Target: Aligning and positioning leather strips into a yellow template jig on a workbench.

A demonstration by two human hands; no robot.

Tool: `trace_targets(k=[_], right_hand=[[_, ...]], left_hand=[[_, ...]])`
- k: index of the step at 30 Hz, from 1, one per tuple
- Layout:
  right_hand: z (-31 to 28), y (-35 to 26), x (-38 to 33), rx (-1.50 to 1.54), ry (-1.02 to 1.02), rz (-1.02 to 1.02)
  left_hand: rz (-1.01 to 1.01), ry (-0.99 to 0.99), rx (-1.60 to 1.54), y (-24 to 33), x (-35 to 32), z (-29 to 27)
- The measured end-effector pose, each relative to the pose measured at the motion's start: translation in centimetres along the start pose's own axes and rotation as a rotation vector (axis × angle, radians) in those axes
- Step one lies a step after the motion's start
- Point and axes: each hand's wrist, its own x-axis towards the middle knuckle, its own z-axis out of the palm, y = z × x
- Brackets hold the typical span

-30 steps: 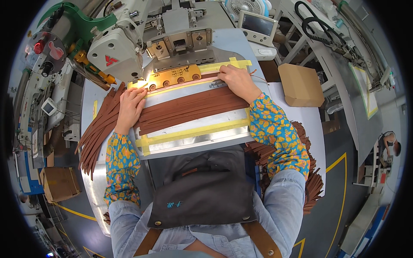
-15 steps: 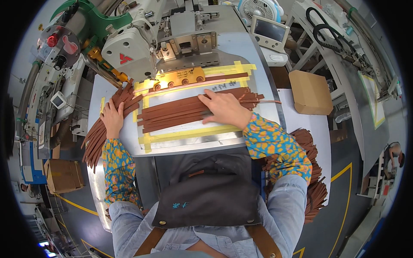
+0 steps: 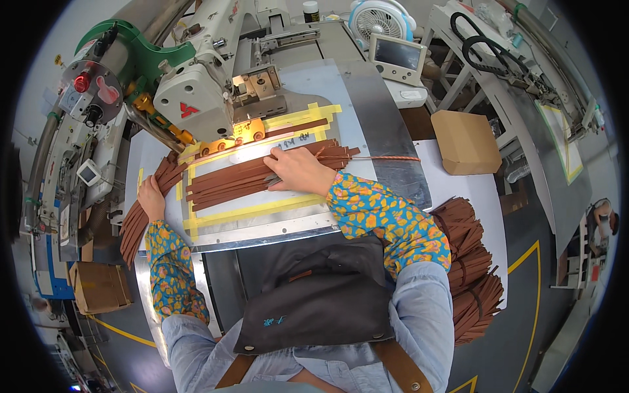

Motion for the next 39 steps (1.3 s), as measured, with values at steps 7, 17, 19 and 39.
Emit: trace_targets(k=[7, 17, 19, 39], right_hand=[[-0.4, 0.1, -0.7, -0.002, 0.018, 0.03], [-0.2, -0.2, -0.8, 0.009, 0.041, 0.017], [-0.2, -0.2, -0.8, 0.005, 0.053, 0.015], [-0.3, -0.7, -0.4, 0.012, 0.038, 0.011]], left_hand=[[0.016, 0.047, 0.011, 0.5, 0.3, -0.1], [0.016, 0.032, 0.035, -0.3, 0.2, 0.3], [0.016, 0.04, 0.028, -0.4, 0.1, 0.4], [0.019, 0.081, 0.021, -1.0, 0.2, 0.2]])
